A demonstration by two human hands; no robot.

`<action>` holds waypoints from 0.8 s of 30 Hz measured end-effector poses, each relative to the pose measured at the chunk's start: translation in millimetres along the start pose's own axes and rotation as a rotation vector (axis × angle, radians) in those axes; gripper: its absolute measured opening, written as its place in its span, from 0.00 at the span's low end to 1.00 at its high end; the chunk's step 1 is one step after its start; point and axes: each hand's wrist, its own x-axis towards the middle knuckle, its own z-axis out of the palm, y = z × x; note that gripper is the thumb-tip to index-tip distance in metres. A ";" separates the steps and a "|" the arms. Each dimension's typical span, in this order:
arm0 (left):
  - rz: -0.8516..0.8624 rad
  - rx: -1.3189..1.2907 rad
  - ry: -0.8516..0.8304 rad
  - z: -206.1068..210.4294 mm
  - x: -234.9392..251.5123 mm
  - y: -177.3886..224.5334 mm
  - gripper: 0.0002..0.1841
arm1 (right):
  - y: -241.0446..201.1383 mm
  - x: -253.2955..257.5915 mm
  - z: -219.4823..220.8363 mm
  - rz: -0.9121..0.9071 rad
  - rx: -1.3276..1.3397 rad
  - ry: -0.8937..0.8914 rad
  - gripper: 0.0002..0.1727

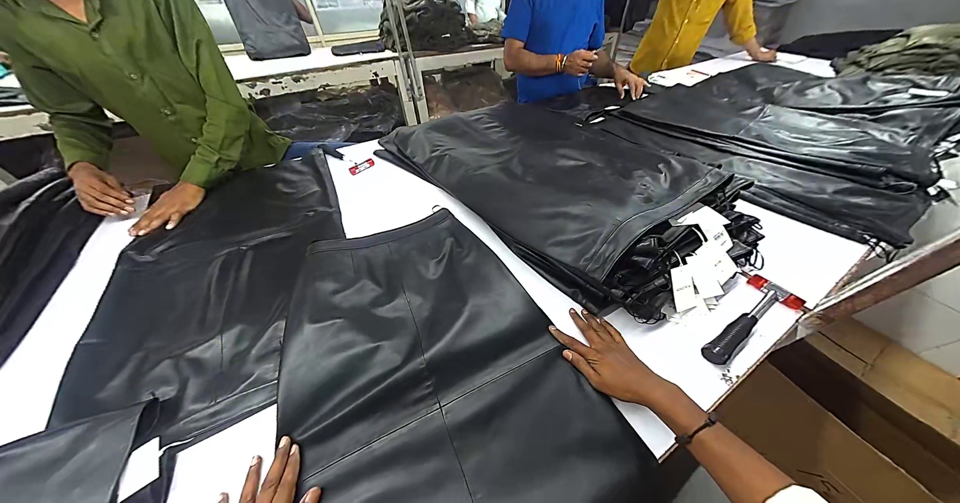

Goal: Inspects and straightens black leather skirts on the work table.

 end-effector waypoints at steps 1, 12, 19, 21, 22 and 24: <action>-0.005 0.008 0.004 -0.2 0.0 1.5 0.41 | 0.2 0.4 0.4 -0.004 0.003 0.007 0.30; -0.079 0.020 0.106 4.6 -14.6 21.7 0.41 | 8.6 -2.2 12.6 -0.120 0.051 0.203 0.35; -0.064 -0.304 0.308 12.6 -18.4 6.6 0.30 | 19.7 0.8 17.0 -0.113 0.105 0.200 0.37; -0.072 -0.386 0.359 14.8 -18.7 2.5 0.26 | 22.2 0.5 17.3 -0.100 0.151 0.198 0.37; -0.079 -0.418 0.357 14.5 -18.8 1.1 0.25 | 24.0 0.9 17.5 -0.092 0.187 0.202 0.37; -0.082 -0.454 0.342 12.0 -18.0 -2.1 0.24 | 26.6 3.3 17.3 -0.086 0.247 0.233 0.36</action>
